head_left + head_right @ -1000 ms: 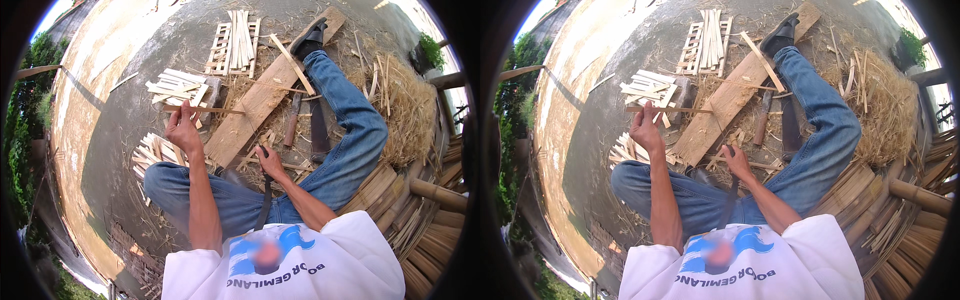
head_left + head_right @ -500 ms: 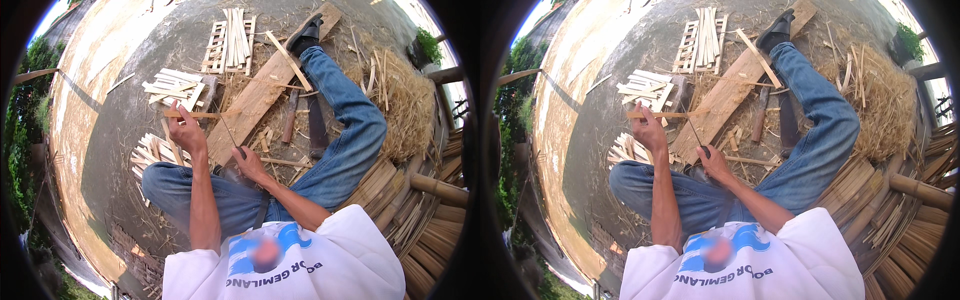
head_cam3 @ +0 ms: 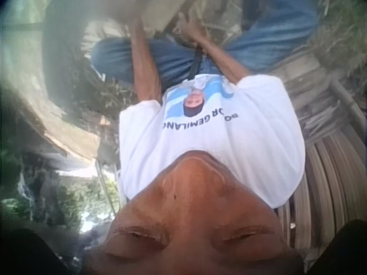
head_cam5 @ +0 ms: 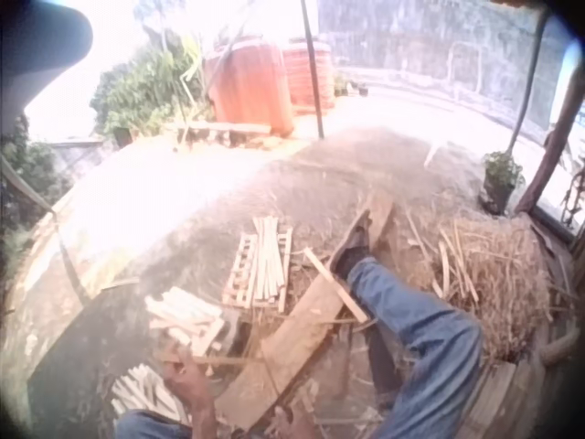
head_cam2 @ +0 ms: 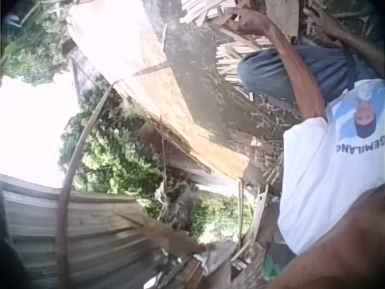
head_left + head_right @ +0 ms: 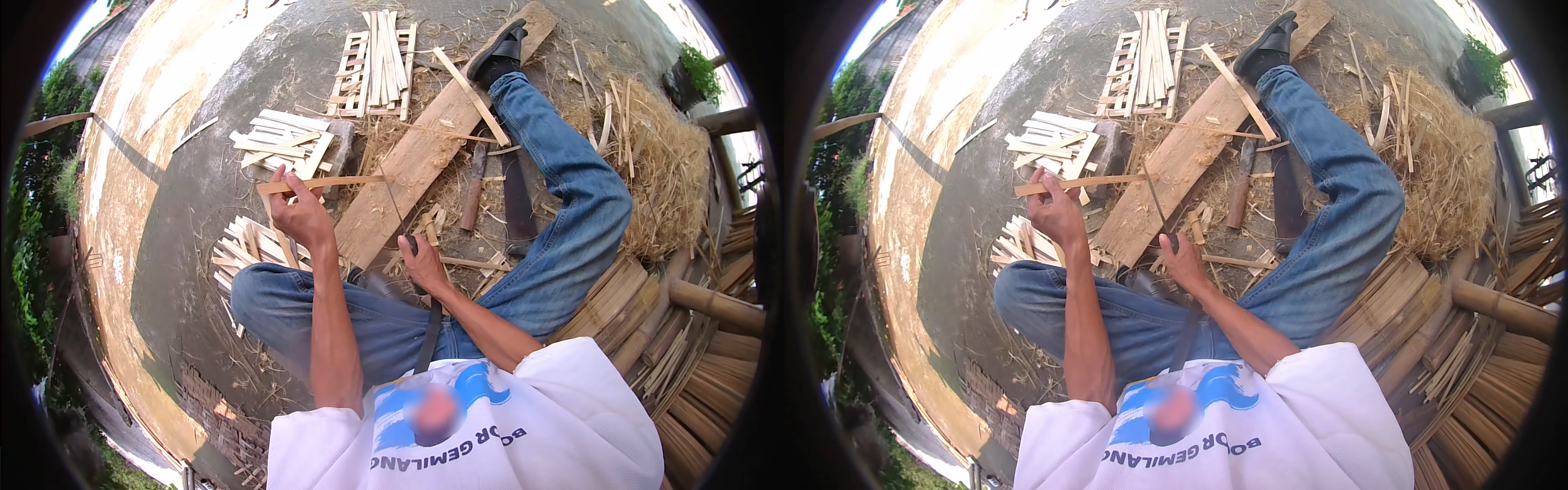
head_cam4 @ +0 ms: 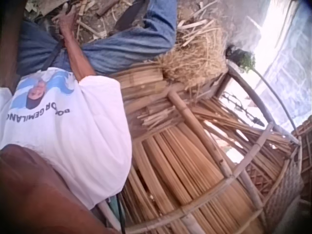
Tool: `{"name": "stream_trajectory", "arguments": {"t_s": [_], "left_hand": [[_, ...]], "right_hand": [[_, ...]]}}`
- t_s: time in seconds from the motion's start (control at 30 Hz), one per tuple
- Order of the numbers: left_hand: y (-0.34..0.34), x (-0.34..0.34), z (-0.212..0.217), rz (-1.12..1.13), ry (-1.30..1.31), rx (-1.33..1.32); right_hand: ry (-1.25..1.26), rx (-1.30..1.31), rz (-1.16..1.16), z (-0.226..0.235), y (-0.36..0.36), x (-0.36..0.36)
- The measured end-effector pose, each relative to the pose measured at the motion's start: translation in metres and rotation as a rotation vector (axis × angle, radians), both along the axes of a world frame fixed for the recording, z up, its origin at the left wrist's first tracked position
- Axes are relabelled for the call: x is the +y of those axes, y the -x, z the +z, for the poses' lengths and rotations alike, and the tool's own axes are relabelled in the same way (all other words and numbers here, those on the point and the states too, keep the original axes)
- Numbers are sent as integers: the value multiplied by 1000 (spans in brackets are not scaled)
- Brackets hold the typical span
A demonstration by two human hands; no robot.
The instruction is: The person sits on the ground and uses a knife to split thin wooden strips into smaller pieces. They repeatedly hold a strip, split it, and place the pieces into a growing pile. The person also gathers and organizes the finished strips into neat stacks.
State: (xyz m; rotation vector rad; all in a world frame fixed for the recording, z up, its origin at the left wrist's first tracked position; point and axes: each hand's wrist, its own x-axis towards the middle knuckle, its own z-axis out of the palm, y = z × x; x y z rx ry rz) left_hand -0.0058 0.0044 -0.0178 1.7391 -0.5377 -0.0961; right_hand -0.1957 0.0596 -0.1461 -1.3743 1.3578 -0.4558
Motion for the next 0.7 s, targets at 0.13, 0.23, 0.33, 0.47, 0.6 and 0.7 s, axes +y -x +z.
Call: {"name": "stream_trajectory", "arguments": {"t_s": [0.13, 0.23, 0.33, 0.47, 0.6, 0.7], "left_hand": [[1, 2, 4, 4, -14, -14], [6, -2, 4, 1, 12, -4], [2, 3, 3, -6, 13, 3], [-12, 2, 6, -16, 3, -129], [-26, 15, 49, -238, -286, -67], [-22, 13, 70, -390, -217, 152]], "right_hand": [[60, -20, 186, 2, 10, -2], [-31, -1, -30, -23, 11, -3], [-19, 11, 30, -23, 14, 2], [-183, 28, 6, -6, 16, -8], [6, 34, 46, 27, 19, -31], [119, -74, 24, 66, 13, -49]]}}
